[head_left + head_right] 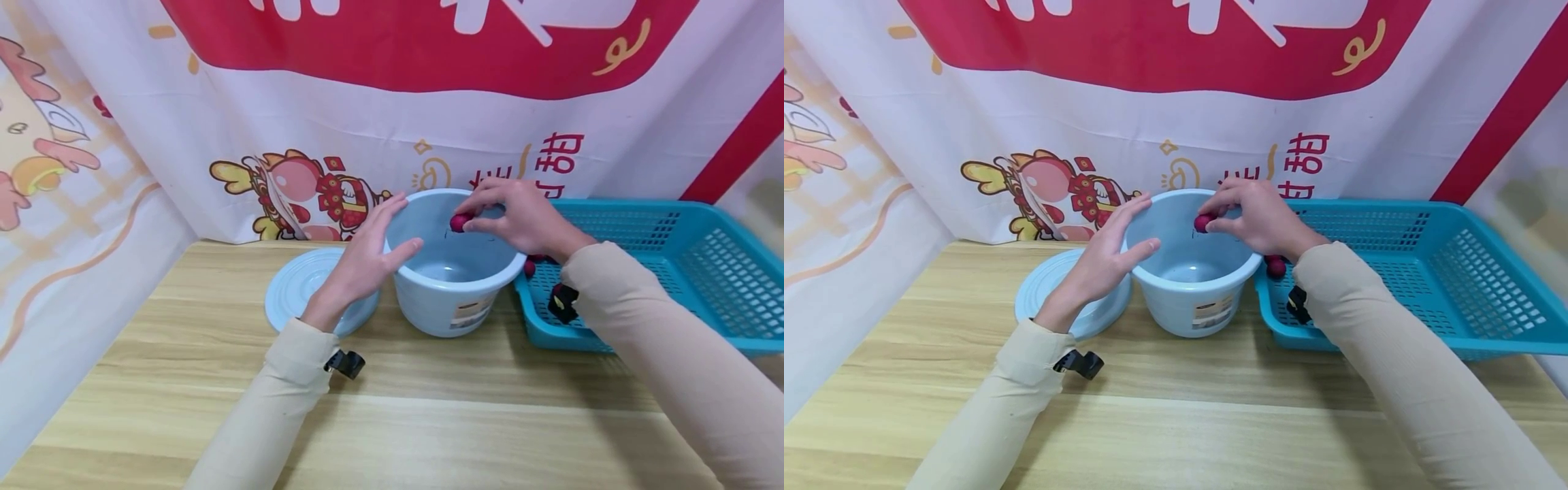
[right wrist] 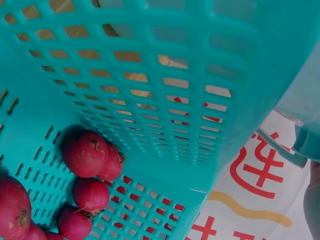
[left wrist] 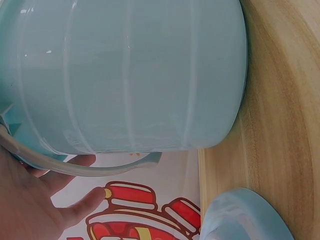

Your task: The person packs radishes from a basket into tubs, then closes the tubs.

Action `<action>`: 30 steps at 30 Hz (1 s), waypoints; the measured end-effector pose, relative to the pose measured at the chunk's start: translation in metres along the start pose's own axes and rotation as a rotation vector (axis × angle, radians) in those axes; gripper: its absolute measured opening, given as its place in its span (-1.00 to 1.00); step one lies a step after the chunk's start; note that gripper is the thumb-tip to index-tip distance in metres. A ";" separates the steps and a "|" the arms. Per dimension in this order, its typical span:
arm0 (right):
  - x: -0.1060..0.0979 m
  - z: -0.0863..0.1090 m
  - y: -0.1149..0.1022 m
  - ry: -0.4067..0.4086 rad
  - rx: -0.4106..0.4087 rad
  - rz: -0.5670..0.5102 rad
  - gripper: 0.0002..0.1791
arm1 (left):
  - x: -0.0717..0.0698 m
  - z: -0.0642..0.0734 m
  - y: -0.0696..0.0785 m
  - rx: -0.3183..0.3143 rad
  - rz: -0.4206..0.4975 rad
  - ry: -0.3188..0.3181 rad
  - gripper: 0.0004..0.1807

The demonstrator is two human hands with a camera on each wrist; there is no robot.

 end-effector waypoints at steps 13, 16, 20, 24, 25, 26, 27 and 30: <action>0.000 0.000 0.002 0.008 -0.014 -0.027 -0.75 | 0.002 -0.001 0.001 -0.004 -0.007 0.008 -0.14; -0.001 0.001 0.001 0.013 -0.019 -0.035 -0.75 | 0.002 0.000 0.001 -0.007 -0.012 0.005 -0.13; -0.001 0.001 0.000 0.023 -0.028 -0.051 -0.74 | 0.000 0.000 0.001 -0.006 -0.017 0.006 -0.13; -0.002 0.002 0.002 0.023 0.006 -0.092 -0.73 | 0.000 0.000 0.001 -0.006 -0.018 0.007 -0.13; -0.003 0.003 0.003 0.023 0.021 -0.110 -0.73 | 0.000 0.000 0.001 -0.008 -0.016 0.005 -0.13; -0.004 0.004 0.005 0.026 0.039 -0.128 -0.72 | 0.000 0.000 0.001 -0.008 -0.014 0.003 -0.13; -0.006 0.005 0.006 0.029 0.054 -0.149 -0.72 | 0.000 0.000 0.001 -0.009 -0.012 0.002 -0.13; -0.010 0.008 0.014 0.042 0.096 -0.232 -0.71 | 0.000 0.000 0.000 -0.012 -0.012 0.001 -0.12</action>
Point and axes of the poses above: each hand's wrist, its own z-axis away from the middle knuckle, its own x-axis out of the palm, y = z × x, the point moved 4 cm from there along -z, towards the middle knuckle, and after that the axes turned 3 degrees about y, right-handed, at the moved point
